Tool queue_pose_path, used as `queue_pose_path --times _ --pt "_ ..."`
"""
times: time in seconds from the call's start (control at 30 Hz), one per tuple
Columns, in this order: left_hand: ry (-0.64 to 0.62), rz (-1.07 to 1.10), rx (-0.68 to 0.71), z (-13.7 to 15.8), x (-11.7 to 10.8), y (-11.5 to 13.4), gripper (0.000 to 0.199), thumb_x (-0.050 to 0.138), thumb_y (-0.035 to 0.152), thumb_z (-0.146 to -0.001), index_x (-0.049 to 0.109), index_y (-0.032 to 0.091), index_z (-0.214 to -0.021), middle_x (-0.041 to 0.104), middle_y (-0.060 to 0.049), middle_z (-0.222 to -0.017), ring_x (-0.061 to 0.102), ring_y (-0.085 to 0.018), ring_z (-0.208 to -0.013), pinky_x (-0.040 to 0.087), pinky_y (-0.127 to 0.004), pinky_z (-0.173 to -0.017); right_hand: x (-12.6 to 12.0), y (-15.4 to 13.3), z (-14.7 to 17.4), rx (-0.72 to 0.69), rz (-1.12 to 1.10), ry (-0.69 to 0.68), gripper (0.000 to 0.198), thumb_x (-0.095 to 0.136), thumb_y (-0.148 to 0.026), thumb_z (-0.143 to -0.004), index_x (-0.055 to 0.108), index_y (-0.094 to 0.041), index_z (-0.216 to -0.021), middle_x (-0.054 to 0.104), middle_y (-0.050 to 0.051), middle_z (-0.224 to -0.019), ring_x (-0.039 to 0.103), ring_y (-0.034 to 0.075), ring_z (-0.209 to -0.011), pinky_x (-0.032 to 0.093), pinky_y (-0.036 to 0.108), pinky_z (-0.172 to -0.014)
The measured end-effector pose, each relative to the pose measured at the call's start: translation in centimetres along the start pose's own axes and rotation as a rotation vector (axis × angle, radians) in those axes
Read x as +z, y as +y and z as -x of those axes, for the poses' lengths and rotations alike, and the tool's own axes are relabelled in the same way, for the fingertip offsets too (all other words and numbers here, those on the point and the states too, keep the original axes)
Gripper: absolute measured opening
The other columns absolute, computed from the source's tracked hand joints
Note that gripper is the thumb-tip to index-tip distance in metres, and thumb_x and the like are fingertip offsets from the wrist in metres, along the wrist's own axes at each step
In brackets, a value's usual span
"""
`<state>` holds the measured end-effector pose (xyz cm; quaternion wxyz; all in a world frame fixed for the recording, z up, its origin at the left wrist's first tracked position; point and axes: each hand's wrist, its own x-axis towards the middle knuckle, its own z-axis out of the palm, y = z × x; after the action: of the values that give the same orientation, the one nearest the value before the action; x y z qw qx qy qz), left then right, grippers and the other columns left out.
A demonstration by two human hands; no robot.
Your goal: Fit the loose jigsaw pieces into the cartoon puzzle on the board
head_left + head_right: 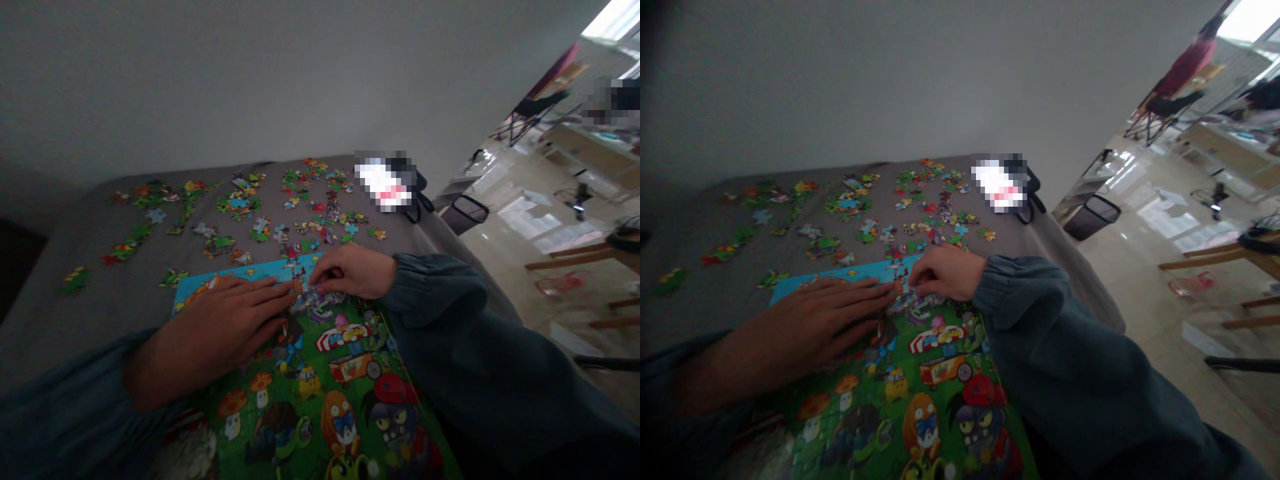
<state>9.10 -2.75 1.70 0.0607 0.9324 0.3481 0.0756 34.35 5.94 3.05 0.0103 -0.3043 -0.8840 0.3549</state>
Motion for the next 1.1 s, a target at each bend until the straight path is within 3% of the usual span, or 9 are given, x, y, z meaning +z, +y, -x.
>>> queue_pose_path --times 0.5,0.8,1.1 --pt "-0.008 0.034 -0.014 -0.2 -0.2 0.1 0.044 0.035 0.042 -0.107 0.067 0.026 -0.132 0.067 -0.005 -0.137 0.067 -0.028 -0.119 0.052 -0.047 -0.102 -0.4 1.3 0.3 -0.07 -0.002 0.002 0.027 0.078 -0.023 -0.084 0.072 -0.013 -0.108 0.065 0.004 -0.093 0.056 0.012 -0.078 0.044 0.025 -0.07" --pt "0.008 0.032 -0.02 0.0 0.1 0.0 0.04 0.041 0.04 -0.105 0.066 0.027 -0.133 0.067 -0.004 -0.138 0.067 -0.028 -0.12 0.052 -0.047 -0.102 -0.2 1.2 0.0 -0.117 0.052 0.0 0.02 0.074 -0.022 -0.089 0.076 -0.017 -0.108 0.066 0.005 -0.092 0.059 0.014 -0.081 0.045 0.026 -0.073" --pt "0.013 0.054 -0.039 0.0 0.2 0.0 0.04 0.041 0.041 -0.105 0.066 0.027 -0.132 0.067 -0.004 -0.137 0.067 -0.027 -0.119 0.051 -0.046 -0.104 0.1 1.4 0.0 -0.236 0.102 -0.028 0.021 0.071 -0.024 -0.092 0.077 -0.021 -0.112 0.069 0.006 -0.096 0.061 0.017 -0.093 0.046 0.031 -0.085"
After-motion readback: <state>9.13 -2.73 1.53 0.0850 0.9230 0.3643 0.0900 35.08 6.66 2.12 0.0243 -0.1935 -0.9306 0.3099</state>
